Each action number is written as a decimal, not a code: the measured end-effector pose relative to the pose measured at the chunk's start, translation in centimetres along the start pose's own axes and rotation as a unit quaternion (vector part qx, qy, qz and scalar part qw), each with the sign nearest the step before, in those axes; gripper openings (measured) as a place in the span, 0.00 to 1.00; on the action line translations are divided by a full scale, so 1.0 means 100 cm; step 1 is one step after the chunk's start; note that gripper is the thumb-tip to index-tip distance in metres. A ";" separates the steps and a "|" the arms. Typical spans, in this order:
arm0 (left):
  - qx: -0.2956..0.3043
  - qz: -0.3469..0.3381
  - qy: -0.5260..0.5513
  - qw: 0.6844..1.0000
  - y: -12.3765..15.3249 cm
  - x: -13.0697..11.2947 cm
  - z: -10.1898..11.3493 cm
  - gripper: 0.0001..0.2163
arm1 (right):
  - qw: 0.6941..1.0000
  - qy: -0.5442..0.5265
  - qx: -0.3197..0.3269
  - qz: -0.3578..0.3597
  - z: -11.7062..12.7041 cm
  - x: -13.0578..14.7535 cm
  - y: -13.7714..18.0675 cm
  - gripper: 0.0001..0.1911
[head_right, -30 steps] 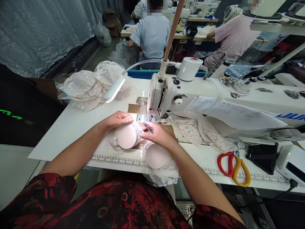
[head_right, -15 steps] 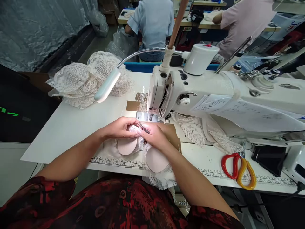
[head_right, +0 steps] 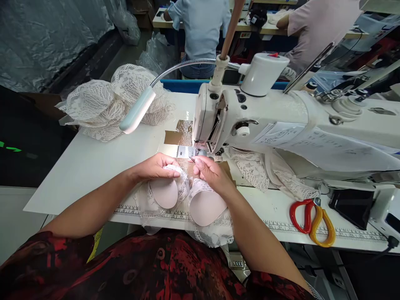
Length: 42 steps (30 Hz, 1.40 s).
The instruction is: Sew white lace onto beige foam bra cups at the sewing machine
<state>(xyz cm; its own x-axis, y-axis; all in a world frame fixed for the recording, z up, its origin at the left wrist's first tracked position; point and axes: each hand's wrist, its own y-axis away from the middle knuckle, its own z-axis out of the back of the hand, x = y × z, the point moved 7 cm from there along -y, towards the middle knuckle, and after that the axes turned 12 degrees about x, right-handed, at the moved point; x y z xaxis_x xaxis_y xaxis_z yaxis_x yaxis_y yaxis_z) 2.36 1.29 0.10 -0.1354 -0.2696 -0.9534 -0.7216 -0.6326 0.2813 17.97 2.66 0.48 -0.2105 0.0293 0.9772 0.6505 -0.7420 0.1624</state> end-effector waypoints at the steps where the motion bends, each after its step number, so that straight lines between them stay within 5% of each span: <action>1: -0.005 0.001 0.003 1.000 0.000 0.001 0.001 0.12 | 1.000 0.005 0.010 -0.007 0.000 0.001 0.001 0.22; 27: -0.082 0.031 0.045 0.995 -0.001 0.008 0.008 0.10 | 0.992 0.119 0.030 0.007 -0.012 0.018 0.000 0.11; 42: -0.032 0.039 0.038 0.998 -0.001 0.013 0.010 0.12 | 1.000 -0.021 0.006 -0.019 -0.010 0.003 -0.005 0.16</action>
<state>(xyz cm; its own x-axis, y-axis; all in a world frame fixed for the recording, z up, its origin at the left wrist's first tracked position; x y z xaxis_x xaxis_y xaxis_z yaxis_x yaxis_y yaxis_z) 1.54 1.73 -1.30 -0.1355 -0.3722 -0.9182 -0.6654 -0.6525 0.3627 16.92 2.36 0.54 -0.2042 0.0857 0.9752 0.6512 -0.7319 0.2007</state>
